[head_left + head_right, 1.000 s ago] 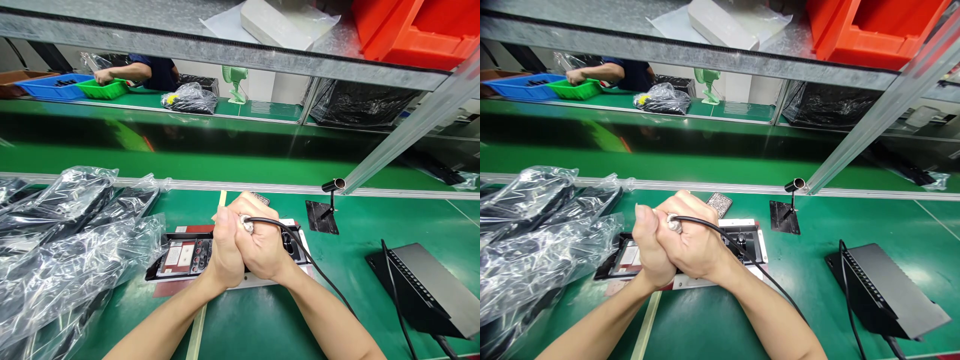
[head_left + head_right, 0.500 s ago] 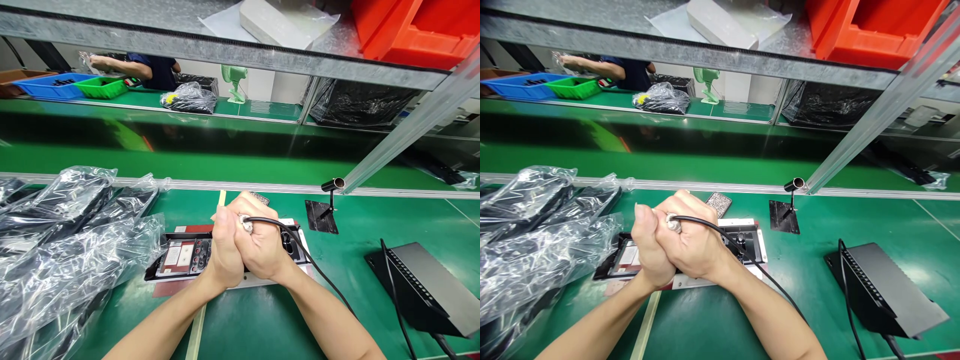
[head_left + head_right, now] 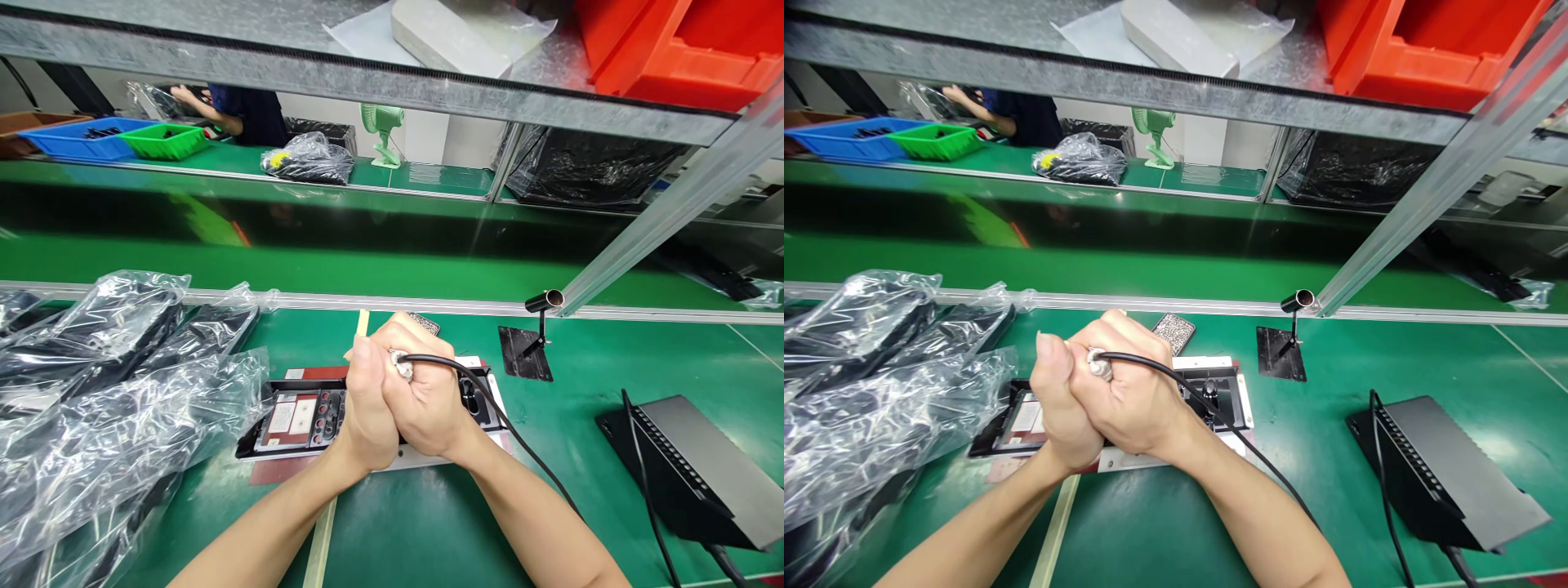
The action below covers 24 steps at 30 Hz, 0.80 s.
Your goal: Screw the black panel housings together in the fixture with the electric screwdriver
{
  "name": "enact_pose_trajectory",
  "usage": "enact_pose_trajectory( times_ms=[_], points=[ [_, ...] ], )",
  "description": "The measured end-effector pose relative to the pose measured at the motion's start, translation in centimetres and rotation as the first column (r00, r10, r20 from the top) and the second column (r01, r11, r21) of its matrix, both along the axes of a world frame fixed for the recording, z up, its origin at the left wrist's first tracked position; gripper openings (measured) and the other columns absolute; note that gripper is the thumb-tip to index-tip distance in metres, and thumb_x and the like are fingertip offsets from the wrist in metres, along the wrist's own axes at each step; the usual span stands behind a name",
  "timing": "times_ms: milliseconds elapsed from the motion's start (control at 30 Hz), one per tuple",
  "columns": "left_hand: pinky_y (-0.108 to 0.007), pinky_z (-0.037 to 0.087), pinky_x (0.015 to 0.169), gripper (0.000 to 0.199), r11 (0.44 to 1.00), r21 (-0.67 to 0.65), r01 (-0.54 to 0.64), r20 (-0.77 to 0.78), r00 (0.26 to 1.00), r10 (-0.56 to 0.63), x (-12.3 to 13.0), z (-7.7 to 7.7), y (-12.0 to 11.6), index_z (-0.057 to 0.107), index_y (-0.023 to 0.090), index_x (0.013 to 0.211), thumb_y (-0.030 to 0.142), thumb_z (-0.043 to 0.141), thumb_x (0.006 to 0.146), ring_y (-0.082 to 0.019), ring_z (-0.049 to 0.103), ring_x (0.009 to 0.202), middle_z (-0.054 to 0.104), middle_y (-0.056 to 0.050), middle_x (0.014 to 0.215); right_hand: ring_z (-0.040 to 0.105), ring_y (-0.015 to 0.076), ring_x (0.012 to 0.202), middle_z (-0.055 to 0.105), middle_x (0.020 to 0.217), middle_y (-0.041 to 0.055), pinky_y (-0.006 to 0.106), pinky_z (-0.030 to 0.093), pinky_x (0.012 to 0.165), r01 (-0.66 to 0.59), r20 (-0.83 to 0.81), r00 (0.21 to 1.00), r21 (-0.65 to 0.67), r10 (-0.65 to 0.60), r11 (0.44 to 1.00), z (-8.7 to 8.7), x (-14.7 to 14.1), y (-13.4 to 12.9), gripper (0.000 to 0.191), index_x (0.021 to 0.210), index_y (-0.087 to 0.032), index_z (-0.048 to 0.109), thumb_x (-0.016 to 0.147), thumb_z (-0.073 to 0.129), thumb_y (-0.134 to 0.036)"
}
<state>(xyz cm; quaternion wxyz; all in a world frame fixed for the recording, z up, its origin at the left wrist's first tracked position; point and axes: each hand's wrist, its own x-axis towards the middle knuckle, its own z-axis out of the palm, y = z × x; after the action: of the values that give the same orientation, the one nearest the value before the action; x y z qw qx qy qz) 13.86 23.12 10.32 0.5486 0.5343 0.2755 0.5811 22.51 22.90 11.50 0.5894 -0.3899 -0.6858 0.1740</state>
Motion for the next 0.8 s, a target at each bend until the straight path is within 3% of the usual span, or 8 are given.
enact_pose_trajectory(
  times_ms=[467,800],
  points=[
    [-0.036,0.036,0.059,0.048,1.0,-0.006,-0.007,0.003,1.0,0.007,0.05,-0.17,-0.07,0.038,0.022,0.067,0.05,0.031,0.106,-0.016,0.042,0.061,0.044,0.001,0.065,0.059,0.0164,0.071,0.064,0.075,0.0008,0.034,0.047,0.063,-0.005,-0.008,1.0,0.0,0.005,1.0,-0.12,0.05,0.08,0.017,0.082,-0.026,0.067,0.096,0.057,-0.024],
    [-0.034,0.04,0.059,0.059,1.0,0.026,-0.007,-0.114,0.993,0.01,-0.11,-0.07,0.25,0.05,0.021,0.066,0.061,0.027,0.103,-0.018,0.048,0.062,0.052,-0.004,0.068,0.059,0.0171,0.075,0.063,0.078,0.0006,0.034,0.048,0.066,-0.009,-0.007,1.0,-0.018,0.009,1.0,-0.1,0.01,-0.05,0.015,0.087,-0.028,0.07,0.097,0.059,-0.028]
  ],
)
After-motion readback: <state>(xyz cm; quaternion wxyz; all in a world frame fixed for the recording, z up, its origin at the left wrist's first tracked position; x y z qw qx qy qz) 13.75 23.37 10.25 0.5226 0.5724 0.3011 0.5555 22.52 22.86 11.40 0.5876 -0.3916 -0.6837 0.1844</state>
